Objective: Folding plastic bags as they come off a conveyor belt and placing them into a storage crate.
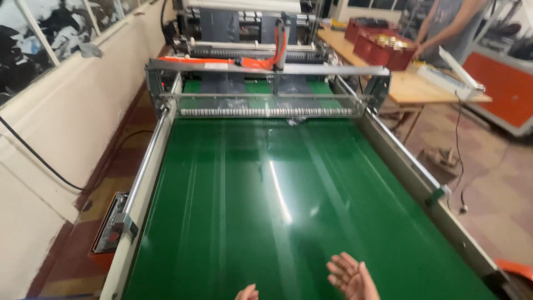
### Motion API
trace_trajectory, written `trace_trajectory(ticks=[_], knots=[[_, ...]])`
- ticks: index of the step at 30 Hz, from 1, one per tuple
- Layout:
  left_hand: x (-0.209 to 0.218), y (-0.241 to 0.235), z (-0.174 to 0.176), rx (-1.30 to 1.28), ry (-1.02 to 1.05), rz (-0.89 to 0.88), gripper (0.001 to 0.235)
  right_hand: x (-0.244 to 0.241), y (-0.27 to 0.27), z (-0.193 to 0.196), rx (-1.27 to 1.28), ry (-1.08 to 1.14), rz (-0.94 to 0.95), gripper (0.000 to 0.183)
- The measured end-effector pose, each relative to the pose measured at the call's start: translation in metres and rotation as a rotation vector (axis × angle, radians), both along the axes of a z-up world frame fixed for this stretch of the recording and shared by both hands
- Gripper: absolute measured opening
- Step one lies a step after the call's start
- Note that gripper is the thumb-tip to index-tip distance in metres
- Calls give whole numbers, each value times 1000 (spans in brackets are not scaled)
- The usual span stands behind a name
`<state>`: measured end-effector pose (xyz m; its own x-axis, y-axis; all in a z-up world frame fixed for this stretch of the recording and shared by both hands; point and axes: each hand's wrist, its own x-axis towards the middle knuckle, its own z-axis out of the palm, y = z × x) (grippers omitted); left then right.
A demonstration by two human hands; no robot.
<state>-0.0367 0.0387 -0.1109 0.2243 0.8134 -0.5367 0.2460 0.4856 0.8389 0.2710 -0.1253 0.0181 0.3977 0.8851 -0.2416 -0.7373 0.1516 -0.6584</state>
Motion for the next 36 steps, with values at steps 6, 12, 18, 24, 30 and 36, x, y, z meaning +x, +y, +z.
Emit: trace_trajectory(ticks=[6,12,18,24,30,36], knots=[[12,9,63,-137,278,-542,66,3,-27,56,-407,-170,-426,52],[9,-47,151,787,126,-799,50,26,-60,46,-498,-313,-564,55],[48,-68,166,950,120,-954,41,83,-94,6,-522,-471,-641,60],[111,-72,205,1267,-2,-963,36,104,-108,15,-618,-572,-676,62],[239,-53,222,1468,29,-904,24,121,-113,1,-651,-596,-599,60],[370,-71,165,1805,346,-856,40,140,-125,-25,-536,-626,-484,51]])
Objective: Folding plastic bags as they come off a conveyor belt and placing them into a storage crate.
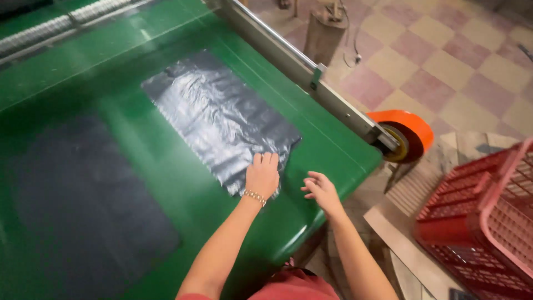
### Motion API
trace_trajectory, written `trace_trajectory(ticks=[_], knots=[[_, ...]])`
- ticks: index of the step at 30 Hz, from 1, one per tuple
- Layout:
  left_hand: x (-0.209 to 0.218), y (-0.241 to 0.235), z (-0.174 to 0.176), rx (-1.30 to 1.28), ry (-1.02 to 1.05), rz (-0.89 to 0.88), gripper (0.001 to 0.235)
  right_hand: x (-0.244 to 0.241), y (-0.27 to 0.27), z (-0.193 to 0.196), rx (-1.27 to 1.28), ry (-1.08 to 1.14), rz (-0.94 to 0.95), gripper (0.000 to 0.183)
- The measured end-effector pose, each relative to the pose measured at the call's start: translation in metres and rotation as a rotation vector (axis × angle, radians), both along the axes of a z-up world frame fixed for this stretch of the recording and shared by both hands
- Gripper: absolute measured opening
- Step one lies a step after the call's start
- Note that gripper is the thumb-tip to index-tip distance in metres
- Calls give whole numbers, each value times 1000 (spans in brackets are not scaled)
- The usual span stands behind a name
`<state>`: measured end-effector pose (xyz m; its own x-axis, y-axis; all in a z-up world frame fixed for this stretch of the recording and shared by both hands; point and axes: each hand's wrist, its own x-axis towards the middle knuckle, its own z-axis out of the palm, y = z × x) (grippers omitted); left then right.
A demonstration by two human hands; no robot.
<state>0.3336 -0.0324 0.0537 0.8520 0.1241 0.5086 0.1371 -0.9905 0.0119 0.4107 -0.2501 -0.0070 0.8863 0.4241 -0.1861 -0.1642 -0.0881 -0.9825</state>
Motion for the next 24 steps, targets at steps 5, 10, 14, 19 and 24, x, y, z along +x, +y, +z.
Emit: trace_trajectory(ticks=[5,10,14,19,24], knots=[[26,-34,-28,-43,144,-67,47,28,-15,-24,-28,152,-28,49],[23,-29,-32,-486,138,-98,10,40,-20,0,-73,219,-82,52],[33,4,-44,-1260,197,107,17,57,-10,14,-361,82,-35,54],[36,37,-100,-1431,152,145,14,84,21,9,-768,-222,70,49],[26,46,-80,-1405,122,30,8,73,36,24,-138,-147,48,30]])
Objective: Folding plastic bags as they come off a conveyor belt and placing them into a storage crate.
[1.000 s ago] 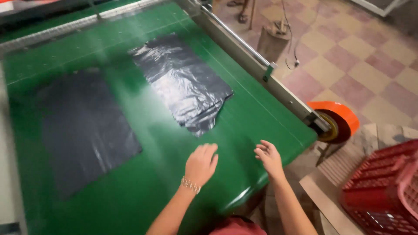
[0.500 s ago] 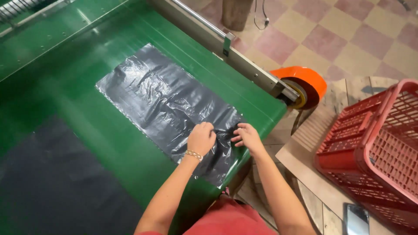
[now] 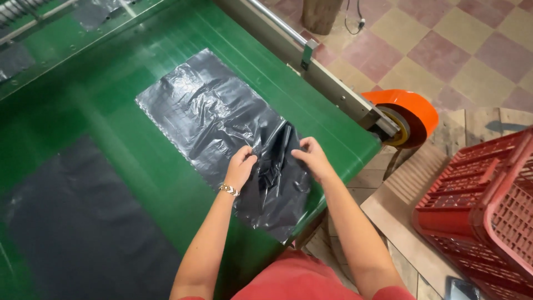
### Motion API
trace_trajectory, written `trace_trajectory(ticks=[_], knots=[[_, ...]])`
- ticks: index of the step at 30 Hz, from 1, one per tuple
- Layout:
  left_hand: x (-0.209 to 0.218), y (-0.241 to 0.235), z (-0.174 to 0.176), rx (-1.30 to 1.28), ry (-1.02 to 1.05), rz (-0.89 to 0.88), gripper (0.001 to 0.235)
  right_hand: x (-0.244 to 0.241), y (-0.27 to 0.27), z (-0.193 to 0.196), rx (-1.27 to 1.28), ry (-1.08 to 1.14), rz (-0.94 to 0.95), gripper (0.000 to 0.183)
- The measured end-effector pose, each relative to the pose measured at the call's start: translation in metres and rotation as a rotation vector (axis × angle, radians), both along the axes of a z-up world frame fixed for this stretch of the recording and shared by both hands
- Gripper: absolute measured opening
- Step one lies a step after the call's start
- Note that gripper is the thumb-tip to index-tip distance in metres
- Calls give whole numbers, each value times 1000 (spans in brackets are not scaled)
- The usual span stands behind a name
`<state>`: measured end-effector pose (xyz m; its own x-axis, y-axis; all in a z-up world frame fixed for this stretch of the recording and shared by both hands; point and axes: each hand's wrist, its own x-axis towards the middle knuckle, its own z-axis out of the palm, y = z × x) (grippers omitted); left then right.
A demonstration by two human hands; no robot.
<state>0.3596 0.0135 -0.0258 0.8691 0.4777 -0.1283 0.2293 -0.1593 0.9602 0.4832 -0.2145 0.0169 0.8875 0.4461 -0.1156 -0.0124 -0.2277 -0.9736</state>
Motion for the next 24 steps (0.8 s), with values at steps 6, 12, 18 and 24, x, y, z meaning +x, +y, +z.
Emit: trace_trajectory(ticks=[6,12,18,24], knots=[[-6,4,50,161,-141,-69,8,-10,-40,41,253,358,-21,63],[-3,10,58,263,-177,-160,9,-24,-53,56,414,491,75,11],[-1,5,60,308,-198,-236,7,-8,-36,12,598,619,-28,33],[-8,-11,89,351,-150,-276,7,-2,-53,44,-334,-100,143,46]])
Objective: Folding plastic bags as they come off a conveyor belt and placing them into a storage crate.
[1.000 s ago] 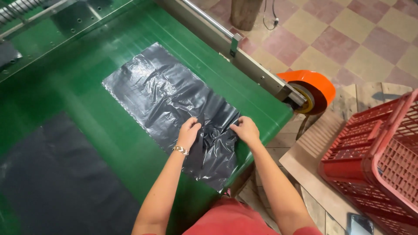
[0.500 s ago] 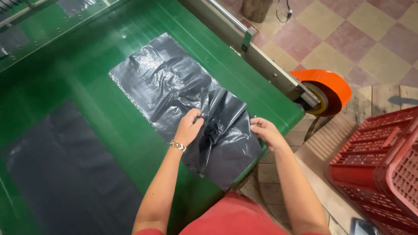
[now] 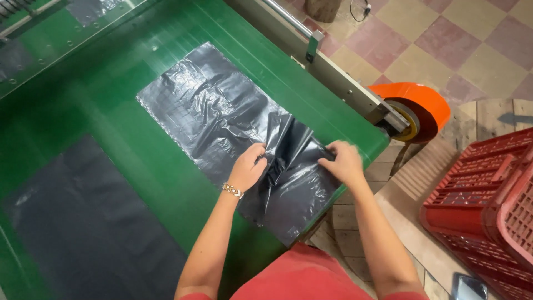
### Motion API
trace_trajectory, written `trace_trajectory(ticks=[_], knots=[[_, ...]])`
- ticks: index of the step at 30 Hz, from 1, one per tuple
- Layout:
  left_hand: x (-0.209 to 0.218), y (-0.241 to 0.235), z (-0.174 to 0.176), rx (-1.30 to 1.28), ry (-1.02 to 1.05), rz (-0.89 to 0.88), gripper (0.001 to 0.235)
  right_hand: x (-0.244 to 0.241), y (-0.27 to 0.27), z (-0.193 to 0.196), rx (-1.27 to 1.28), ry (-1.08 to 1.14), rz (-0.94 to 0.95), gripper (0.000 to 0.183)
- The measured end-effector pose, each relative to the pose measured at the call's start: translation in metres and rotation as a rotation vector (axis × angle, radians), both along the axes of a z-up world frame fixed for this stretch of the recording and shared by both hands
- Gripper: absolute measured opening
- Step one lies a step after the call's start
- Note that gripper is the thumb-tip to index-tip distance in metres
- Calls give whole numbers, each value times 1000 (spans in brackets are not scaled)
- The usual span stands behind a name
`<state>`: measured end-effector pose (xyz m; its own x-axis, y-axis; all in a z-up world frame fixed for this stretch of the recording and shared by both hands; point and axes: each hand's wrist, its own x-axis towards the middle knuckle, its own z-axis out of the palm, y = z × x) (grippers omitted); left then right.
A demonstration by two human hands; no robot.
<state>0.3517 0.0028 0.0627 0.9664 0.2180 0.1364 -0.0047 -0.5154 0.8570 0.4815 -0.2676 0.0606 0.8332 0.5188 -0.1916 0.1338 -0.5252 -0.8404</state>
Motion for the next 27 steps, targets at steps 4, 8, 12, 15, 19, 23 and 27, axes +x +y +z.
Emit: trace_trajectory(ticks=[4,8,12,15,19,23,27], knots=[[-2,-2,-5,9,17,33,7,14,19,-19,-522,-770,-166,59],[-5,-2,0,30,33,46,9,41,53,-53,-507,-382,-81,54],[-7,-1,2,21,13,60,7,55,65,-59,-269,-435,-34,31],[-11,0,4,13,-35,66,6,46,65,-25,181,-344,116,31],[-10,5,-11,7,-35,64,5,41,56,-8,286,237,203,36],[-10,2,-11,-1,-52,16,5,42,38,-29,422,621,-64,44],[-8,0,7,22,-63,4,6,38,30,-35,538,707,-242,40]])
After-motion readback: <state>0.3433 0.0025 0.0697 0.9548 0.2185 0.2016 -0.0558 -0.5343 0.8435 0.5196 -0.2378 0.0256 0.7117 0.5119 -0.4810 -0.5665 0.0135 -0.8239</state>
